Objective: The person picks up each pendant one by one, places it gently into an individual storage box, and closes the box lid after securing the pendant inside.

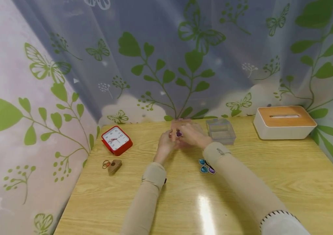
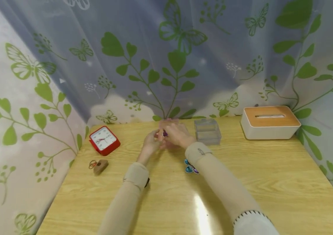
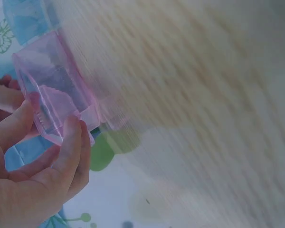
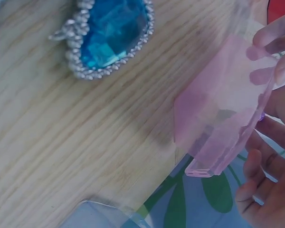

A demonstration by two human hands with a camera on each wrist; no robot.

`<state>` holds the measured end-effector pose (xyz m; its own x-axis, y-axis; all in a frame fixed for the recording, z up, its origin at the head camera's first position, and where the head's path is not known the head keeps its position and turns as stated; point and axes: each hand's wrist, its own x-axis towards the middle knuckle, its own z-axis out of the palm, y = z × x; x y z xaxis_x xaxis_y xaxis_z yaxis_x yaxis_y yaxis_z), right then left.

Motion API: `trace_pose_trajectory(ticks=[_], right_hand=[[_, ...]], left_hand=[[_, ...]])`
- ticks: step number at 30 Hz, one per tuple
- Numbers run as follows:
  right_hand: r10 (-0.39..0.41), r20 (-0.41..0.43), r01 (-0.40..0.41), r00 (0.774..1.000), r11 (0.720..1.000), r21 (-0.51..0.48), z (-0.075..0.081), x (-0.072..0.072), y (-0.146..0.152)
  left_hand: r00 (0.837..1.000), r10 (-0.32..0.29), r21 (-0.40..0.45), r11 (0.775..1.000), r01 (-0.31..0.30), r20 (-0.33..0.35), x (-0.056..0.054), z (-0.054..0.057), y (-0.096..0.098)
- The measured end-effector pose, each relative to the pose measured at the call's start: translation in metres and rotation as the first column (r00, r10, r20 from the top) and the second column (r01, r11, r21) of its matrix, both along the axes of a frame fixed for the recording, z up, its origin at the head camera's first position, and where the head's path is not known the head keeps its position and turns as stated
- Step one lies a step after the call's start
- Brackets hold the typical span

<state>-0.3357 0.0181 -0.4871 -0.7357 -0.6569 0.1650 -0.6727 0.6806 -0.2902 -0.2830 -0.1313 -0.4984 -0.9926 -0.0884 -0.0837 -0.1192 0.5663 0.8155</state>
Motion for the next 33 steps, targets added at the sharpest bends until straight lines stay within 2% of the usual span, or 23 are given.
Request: trace_pose_trajectory(ticks=[4, 10, 14, 17, 20, 24, 29, 33], right_hand=[[-0.027, 0.038, 0.026, 0.999, 0.999, 0.044, 0.0, -0.001, -0.005], [-0.079, 0.026, 0.076, 0.997, 0.991, 0.114, -0.003, -0.002, -0.012], [-0.084, 0.03, 0.08, 0.996, 0.988, 0.132, -0.006, -0.002, -0.014], [-0.078, 0.048, 0.071, 0.996, 0.987, 0.145, -0.007, -0.003, -0.015], [-0.082, 0.075, 0.071, 0.994, 0.987, 0.141, -0.005, -0.002, -0.012], [-0.088, 0.087, 0.081, 0.992, 0.993, 0.084, 0.003, -0.001, -0.001], [-0.09, 0.047, 0.09, 0.995, 0.996, 0.014, 0.017, 0.004, 0.019], [-0.128, -0.011, 0.128, 0.992, 0.992, -0.002, 0.028, 0.017, 0.039]], left_hand=[[1.0, 0.006, 0.008, 1.0, -0.006, 0.021, 0.0, -0.001, -0.003], [1.0, -0.007, 0.034, 0.999, 0.006, 0.02, 0.0, -0.003, -0.005], [1.0, -0.015, 0.044, 0.999, 0.014, 0.015, 0.002, -0.005, -0.005], [1.0, -0.016, 0.016, 1.0, 0.016, 0.0, 0.003, -0.005, -0.006], [1.0, -0.023, -0.007, 1.0, 0.023, -0.012, 0.004, -0.006, -0.005], [0.999, -0.029, -0.03, 0.999, 0.028, -0.036, 0.004, -0.007, -0.004], [0.999, -0.021, -0.008, 1.0, 0.021, -0.031, 0.004, -0.007, -0.005], [1.0, -0.023, -0.006, 1.0, 0.023, -0.016, 0.005, -0.009, -0.007]])
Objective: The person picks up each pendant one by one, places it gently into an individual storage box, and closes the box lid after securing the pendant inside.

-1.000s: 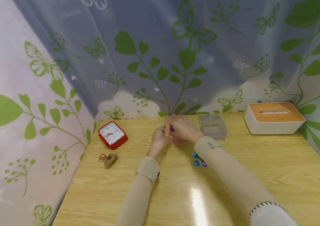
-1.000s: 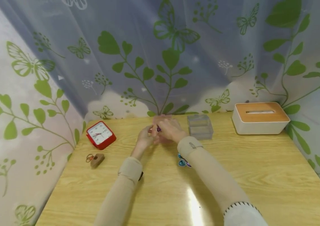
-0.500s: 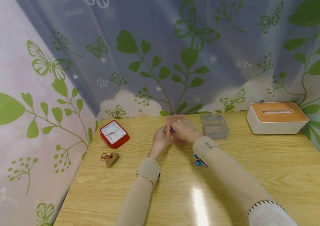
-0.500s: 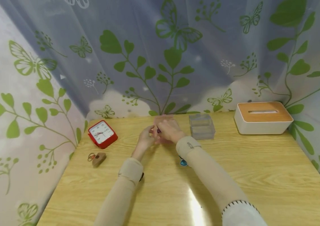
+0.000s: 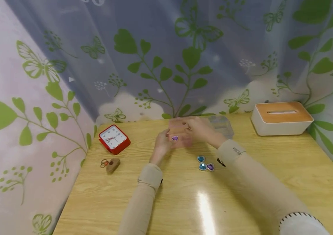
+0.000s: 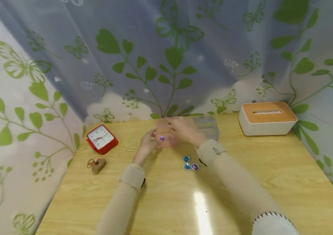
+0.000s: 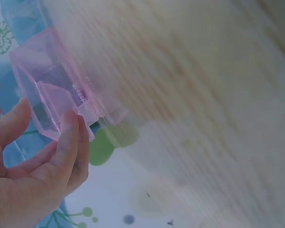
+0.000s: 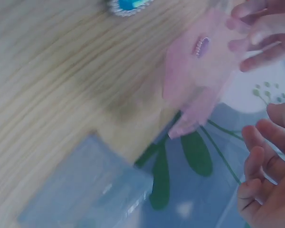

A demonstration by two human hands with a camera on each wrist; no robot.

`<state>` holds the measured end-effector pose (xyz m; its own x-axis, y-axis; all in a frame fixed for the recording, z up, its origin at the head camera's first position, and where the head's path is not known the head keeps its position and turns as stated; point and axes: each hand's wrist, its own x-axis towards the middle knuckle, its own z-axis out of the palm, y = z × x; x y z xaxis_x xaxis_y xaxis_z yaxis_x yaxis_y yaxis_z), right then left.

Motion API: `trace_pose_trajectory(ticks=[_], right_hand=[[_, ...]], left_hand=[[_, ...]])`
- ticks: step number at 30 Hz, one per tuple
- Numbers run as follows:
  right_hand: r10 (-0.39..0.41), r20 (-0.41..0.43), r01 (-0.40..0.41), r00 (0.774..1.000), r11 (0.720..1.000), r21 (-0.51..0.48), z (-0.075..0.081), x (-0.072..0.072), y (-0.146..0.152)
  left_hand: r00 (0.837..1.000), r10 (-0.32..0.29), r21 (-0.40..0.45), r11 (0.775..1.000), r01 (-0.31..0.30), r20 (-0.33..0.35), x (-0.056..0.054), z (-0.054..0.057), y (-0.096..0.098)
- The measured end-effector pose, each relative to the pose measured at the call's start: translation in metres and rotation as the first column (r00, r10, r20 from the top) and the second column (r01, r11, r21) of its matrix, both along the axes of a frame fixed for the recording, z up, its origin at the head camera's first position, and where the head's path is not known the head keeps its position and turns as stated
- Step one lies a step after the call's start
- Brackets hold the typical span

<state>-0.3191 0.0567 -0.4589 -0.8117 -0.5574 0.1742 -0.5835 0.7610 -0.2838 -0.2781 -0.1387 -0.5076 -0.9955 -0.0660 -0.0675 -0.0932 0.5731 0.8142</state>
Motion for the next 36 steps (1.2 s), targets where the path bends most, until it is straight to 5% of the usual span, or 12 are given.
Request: trace_pose_trajectory(ticks=[9, 17, 28, 36], right_hand=[[0.047, -0.057, -0.046, 0.997, 0.999, 0.026, 0.009, 0.042, 0.041], [0.08, -0.124, -0.072, 0.989, 0.995, 0.071, -0.019, 0.072, 0.071], [0.07, 0.041, -0.077, 0.997, 0.979, 0.191, -0.038, 0.097, 0.086], [0.077, 0.08, -0.091, 0.994, 0.976, 0.2, -0.047, 0.109, 0.083]], left_hand=[[0.999, 0.016, 0.015, 1.0, -0.017, 0.034, 0.004, 0.006, -0.004], [0.999, 0.006, 0.018, 1.0, -0.007, 0.043, 0.002, 0.006, -0.001], [0.998, 0.007, 0.007, 1.0, -0.008, 0.055, 0.002, 0.006, 0.003], [0.998, 0.01, -0.014, 1.0, -0.009, 0.063, 0.001, 0.007, 0.004]])
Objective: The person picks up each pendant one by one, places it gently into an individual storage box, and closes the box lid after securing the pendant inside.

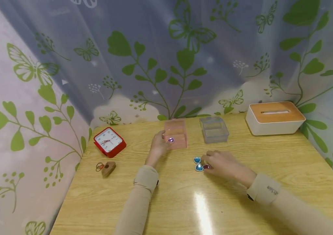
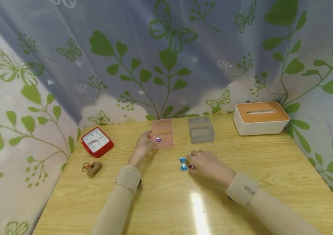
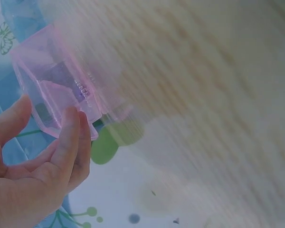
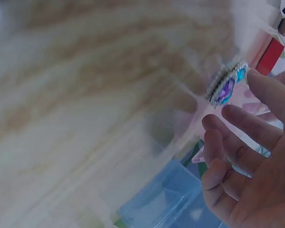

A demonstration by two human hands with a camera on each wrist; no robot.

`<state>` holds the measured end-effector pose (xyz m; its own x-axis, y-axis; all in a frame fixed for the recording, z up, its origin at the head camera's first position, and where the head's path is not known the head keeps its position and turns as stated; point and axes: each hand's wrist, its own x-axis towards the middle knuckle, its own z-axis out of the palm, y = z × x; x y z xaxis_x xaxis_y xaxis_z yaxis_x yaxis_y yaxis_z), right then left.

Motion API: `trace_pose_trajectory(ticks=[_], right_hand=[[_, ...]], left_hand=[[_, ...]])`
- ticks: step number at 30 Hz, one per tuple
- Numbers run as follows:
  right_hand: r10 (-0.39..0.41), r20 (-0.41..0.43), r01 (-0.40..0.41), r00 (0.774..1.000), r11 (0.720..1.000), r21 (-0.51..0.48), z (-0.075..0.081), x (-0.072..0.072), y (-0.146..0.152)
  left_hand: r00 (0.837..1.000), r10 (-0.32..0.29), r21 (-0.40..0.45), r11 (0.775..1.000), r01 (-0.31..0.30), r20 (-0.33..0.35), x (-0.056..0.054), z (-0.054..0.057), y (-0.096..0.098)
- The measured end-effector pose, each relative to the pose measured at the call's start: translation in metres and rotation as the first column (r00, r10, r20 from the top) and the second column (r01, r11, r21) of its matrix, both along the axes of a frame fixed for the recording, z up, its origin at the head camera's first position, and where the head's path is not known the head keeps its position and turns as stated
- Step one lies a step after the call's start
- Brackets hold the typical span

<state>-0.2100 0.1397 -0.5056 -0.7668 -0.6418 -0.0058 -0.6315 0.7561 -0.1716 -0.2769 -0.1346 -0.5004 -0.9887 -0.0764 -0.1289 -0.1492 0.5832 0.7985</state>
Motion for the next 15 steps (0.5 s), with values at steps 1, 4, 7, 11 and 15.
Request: trace_pose_trajectory(ticks=[1, 4, 7, 11, 15], right_hand=[[-0.003, 0.001, 0.003, 1.0, 1.0, 0.001, 0.0, 0.001, -0.001], [-0.018, -0.002, 0.018, 1.0, 1.0, 0.022, -0.002, 0.005, -0.003], [-0.028, -0.022, 0.028, 0.999, 0.999, 0.045, -0.003, 0.009, -0.005], [-0.023, -0.079, 0.029, 0.997, 0.997, 0.069, -0.004, 0.011, -0.008], [-0.015, -0.115, 0.025, 0.993, 0.996, 0.082, -0.006, 0.012, -0.009]], left_hand=[[1.0, 0.0, -0.002, 1.0, 0.0, 0.001, 0.0, 0.0, 0.0], [1.0, -0.002, -0.002, 1.0, 0.002, 0.003, 0.001, 0.001, -0.001], [1.0, -0.006, 0.003, 1.0, 0.006, 0.007, 0.001, 0.001, -0.001], [1.0, -0.007, 0.003, 1.0, 0.007, 0.01, 0.001, 0.001, -0.001], [1.0, -0.005, -0.003, 1.0, 0.005, 0.013, 0.0, 0.001, -0.001]])
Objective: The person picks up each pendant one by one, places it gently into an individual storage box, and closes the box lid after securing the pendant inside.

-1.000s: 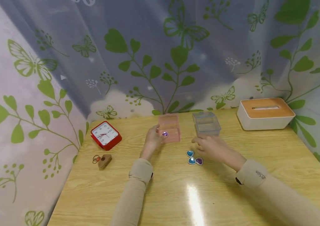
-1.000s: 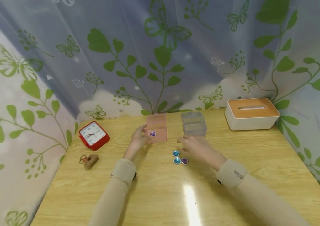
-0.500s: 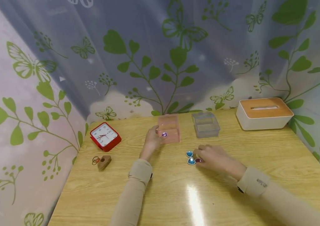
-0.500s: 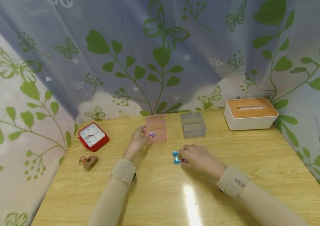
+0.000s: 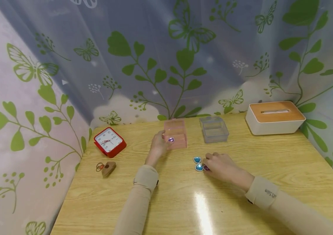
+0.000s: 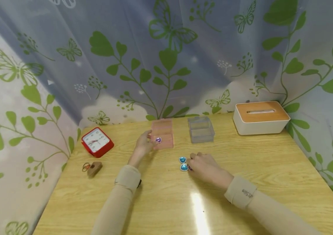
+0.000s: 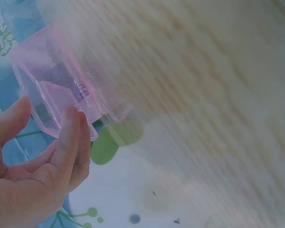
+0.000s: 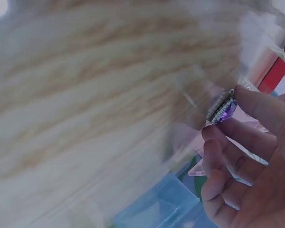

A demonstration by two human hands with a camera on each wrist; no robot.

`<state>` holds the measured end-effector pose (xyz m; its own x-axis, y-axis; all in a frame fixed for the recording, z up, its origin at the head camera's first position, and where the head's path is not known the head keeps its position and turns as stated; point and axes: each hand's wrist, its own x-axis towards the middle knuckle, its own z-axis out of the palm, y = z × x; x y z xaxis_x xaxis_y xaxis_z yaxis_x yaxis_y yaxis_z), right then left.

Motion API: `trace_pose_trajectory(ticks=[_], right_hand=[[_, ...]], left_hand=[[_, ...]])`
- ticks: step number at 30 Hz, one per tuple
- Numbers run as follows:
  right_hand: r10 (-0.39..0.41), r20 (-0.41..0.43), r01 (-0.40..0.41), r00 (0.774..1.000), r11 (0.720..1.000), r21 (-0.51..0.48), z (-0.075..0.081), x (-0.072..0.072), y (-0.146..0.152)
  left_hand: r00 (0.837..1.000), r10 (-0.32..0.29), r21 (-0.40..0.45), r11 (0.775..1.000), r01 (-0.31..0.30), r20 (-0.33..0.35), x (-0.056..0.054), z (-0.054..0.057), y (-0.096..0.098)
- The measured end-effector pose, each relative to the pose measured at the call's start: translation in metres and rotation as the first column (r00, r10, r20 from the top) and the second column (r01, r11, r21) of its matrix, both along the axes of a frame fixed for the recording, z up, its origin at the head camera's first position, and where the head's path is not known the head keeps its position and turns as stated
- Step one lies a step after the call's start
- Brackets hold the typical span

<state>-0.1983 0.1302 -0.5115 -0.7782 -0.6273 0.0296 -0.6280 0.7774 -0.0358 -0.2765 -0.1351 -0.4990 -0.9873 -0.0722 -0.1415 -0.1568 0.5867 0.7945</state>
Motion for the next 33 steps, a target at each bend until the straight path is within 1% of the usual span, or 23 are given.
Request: trace_pose_trajectory(ticks=[8, 11, 15, 17, 24, 27, 29, 33], right_hand=[[0.031, -0.038, -0.03, 0.999, 1.0, 0.007, -0.003, -0.003, 0.003], [0.05, -0.052, -0.05, 0.997, 0.999, -0.015, -0.004, -0.005, 0.006], [0.065, -0.076, -0.07, 0.995, 0.996, -0.061, -0.002, -0.009, 0.008], [0.066, -0.102, -0.075, 0.993, 0.994, -0.08, 0.001, -0.011, 0.008], [0.042, -0.194, -0.071, 0.98, 0.987, -0.146, 0.017, -0.022, 0.001], [0.021, -0.214, -0.057, 0.977, 0.985, -0.165, 0.023, -0.028, -0.003], [0.01, -0.208, -0.049, 0.978, 0.982, -0.185, 0.026, -0.031, -0.006], [0.012, -0.161, -0.05, 0.987, 0.971, -0.235, 0.031, -0.041, -0.012]], left_hand=[[1.0, 0.0, -0.008, 1.0, 0.0, -0.021, -0.001, 0.0, 0.0], [1.0, 0.001, -0.006, 1.0, -0.001, -0.014, -0.001, 0.0, 0.0], [1.0, 0.004, -0.004, 1.0, -0.003, 0.013, -0.001, -0.001, 0.0], [1.0, 0.004, -0.002, 1.0, -0.004, 0.023, -0.001, -0.001, 0.0], [1.0, -0.007, -0.012, 1.0, 0.007, 0.01, -0.002, -0.002, 0.0], [1.0, -0.009, -0.006, 1.0, 0.009, 0.013, -0.002, -0.002, 0.0], [1.0, -0.009, 0.0, 1.0, 0.009, 0.012, -0.002, -0.002, -0.001], [1.0, -0.013, 0.004, 1.0, 0.013, 0.002, -0.003, -0.002, -0.002]])
